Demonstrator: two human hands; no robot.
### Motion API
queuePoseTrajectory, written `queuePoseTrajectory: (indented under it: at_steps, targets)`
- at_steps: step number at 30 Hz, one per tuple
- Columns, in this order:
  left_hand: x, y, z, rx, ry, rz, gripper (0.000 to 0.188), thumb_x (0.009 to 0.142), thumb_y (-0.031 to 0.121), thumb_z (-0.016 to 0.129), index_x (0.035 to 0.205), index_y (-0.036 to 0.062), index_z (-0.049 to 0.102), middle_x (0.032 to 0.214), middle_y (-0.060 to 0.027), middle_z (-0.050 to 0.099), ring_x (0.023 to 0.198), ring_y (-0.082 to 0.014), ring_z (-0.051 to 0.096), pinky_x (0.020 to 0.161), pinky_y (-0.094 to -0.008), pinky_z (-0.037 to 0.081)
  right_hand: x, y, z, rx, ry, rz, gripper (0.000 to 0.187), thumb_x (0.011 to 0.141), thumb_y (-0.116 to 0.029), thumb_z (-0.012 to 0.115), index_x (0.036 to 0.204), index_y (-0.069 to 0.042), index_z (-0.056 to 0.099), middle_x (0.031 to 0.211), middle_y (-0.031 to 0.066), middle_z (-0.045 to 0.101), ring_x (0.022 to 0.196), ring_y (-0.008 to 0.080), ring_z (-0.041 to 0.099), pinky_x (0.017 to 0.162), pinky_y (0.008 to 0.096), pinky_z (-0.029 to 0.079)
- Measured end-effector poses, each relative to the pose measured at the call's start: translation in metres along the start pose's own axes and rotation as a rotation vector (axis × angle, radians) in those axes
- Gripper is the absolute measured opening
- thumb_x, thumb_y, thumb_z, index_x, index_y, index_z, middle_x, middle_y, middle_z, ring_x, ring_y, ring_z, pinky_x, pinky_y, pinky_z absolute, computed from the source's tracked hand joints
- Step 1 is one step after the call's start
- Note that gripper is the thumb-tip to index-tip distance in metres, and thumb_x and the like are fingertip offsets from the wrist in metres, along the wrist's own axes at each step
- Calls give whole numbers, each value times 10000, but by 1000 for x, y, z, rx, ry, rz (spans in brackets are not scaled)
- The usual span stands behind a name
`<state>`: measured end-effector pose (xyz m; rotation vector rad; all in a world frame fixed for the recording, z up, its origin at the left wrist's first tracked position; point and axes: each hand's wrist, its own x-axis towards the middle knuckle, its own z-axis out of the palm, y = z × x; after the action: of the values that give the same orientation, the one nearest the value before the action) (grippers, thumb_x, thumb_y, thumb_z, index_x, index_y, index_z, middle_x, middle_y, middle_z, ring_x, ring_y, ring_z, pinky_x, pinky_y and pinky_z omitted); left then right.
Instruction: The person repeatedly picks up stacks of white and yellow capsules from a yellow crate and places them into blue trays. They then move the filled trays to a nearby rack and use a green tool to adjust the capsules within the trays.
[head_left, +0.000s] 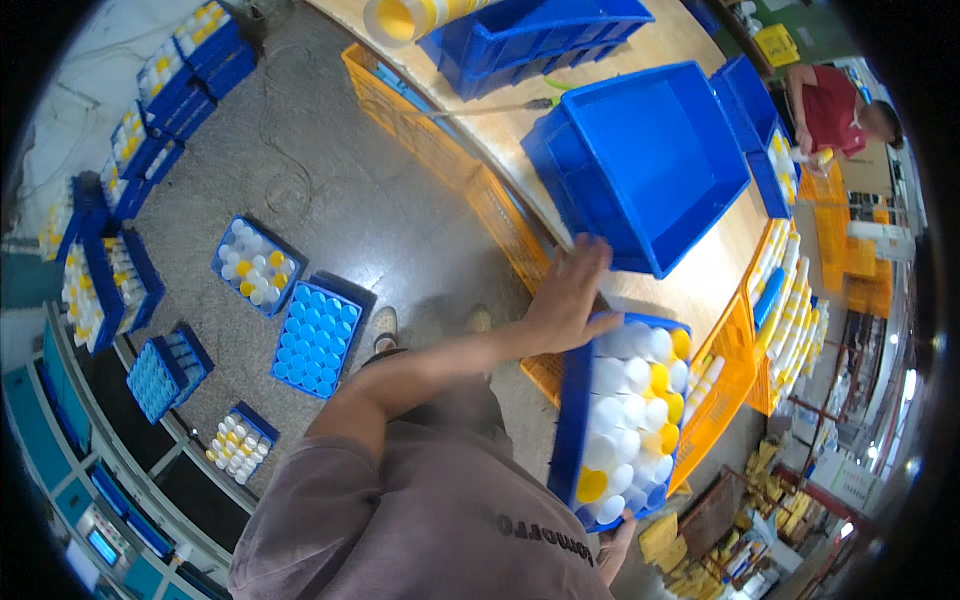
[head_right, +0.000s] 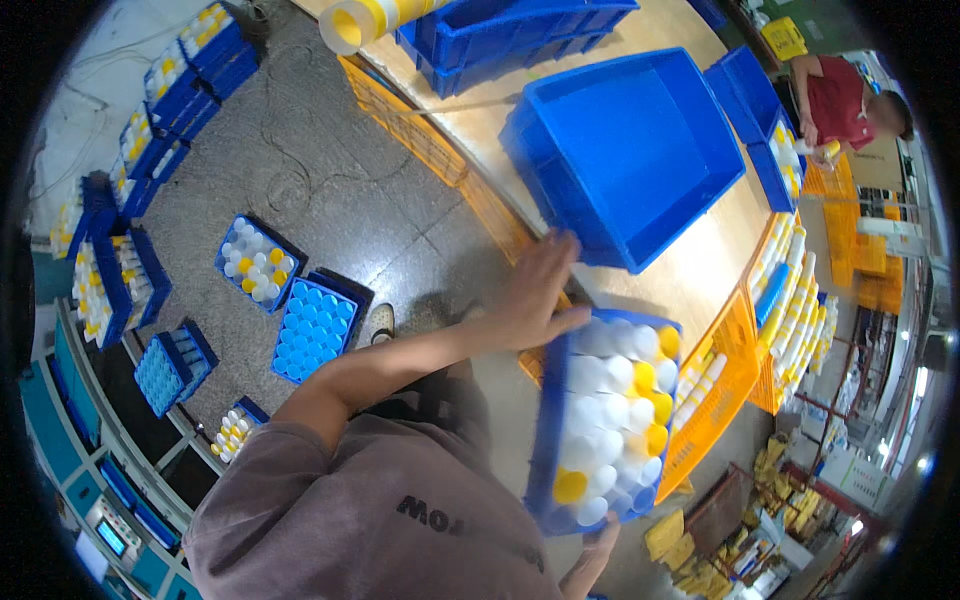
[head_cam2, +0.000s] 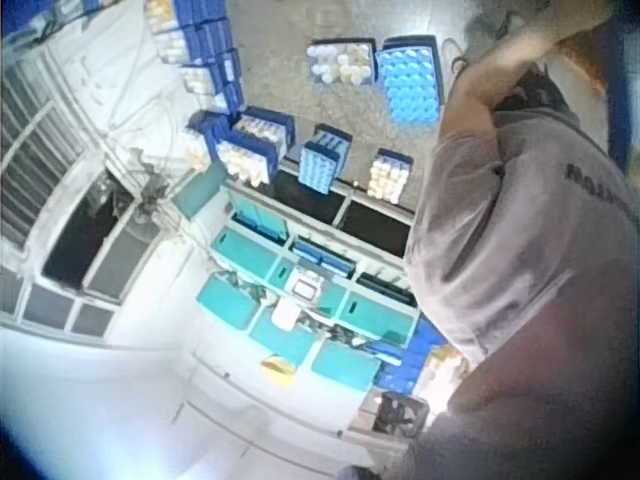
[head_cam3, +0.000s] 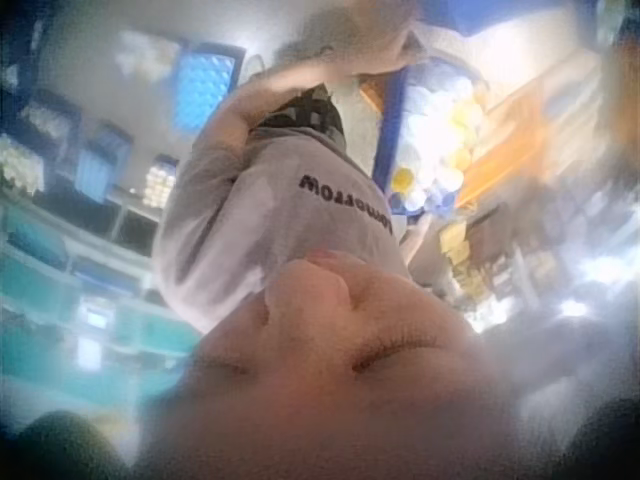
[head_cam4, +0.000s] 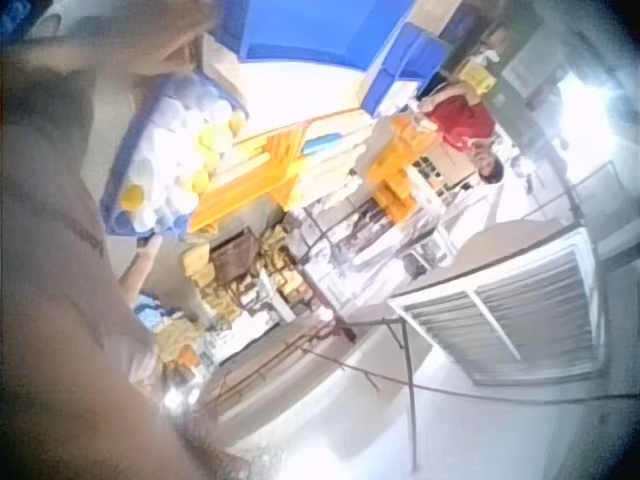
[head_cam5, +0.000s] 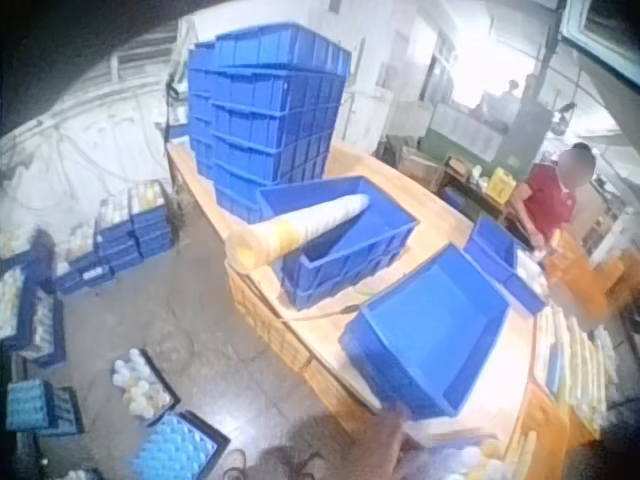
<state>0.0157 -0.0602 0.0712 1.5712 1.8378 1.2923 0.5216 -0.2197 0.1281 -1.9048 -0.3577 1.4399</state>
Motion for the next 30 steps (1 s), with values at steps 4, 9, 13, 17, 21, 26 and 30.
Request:
queuePoseTrajectory:
  at_steps: [4, 9, 13, 17, 21, 26, 30]
  targets:
    - [-77, -37, -39, 183, -502, 372, 870, 896, 541, 595, 1505, -11, 310, 1557, -215, 321, 1474, -346, 264, 1161, -648, 127, -33, 25, 64, -300, -30, -21, 281, 791, -98, 598, 1071, -80, 585, 899, 31, 624, 850, 196, 652, 806, 354, 565]
    - [-152, -106, -183, 102, -155, 21, 811, 866, 337, 700, 1497, -9, 327, 1555, -246, 310, 1462, -378, 277, 1182, -543, 214, -5, 24, 205, -783, -211, -229, 269, 768, -71, 649, 1023, 16, 639, 914, 99, 681, 823, 202, 645, 797, 331, 503]
    - [-191, -143, -284, -63, -1, -737, 644, 896, 374, 693, 1357, -38, 512, 1288, -264, 600, 1218, -380, 572, 1045, -425, 430, -21, -2, 347, -969, -515, -308, 266, 806, -94, 635, 1037, 36, 658, 958, 129, 701, 886, 227, 657, 822, 361, 515]
    - [-244, -155, -366, -417, 145, -891, 587, 867, 317, 757, 1315, -14, 570, 1210, -114, 663, 1089, -217, 633, 953, -358, 492, -59, -27, 483, -1250, -1037, -569, 424, 888, -266, 679, 1207, 10, 638, 1072, 171, 696, 989, 263, 660, 890, 383, 510]
    - [-292, -162, -400, -454, 347, -1024, 518, 843, 130, 724, 1310, -20, 558, 1247, -123, 639, 1113, -219, 620, 968, -354, 475, -64, -29, 609, -1411, -1093, -1125, 505, 953, -427, 603, 1147, 36, 658, 1090, 193, 706, 1011, 338, 660, 906, 435, 496]
    - [-343, -178, -373, -200, 746, -1324, 377, 758, 96, 740, 1083, -69, 643, 1045, -138, 694, 930, -246, 669, 844, -363, 510, 59, -43, 832, -1687, -189, -1806, 251, 906, -261, 566, 876, -87, 743, 929, 122, 731, 895, 282, 686, 753, 418, 509]
    - [-385, -180, -330, 48, 890, -1601, 462, 688, 197, 779, 971, -137, 630, 966, -218, 697, 873, -273, 665, 814, -379, 510, 161, -50, 913, -1901, 390, -1221, 257, 926, -319, 570, 1023, -152, 740, 1098, 31, 715, 914, 160, 676, 755, 373, 519]
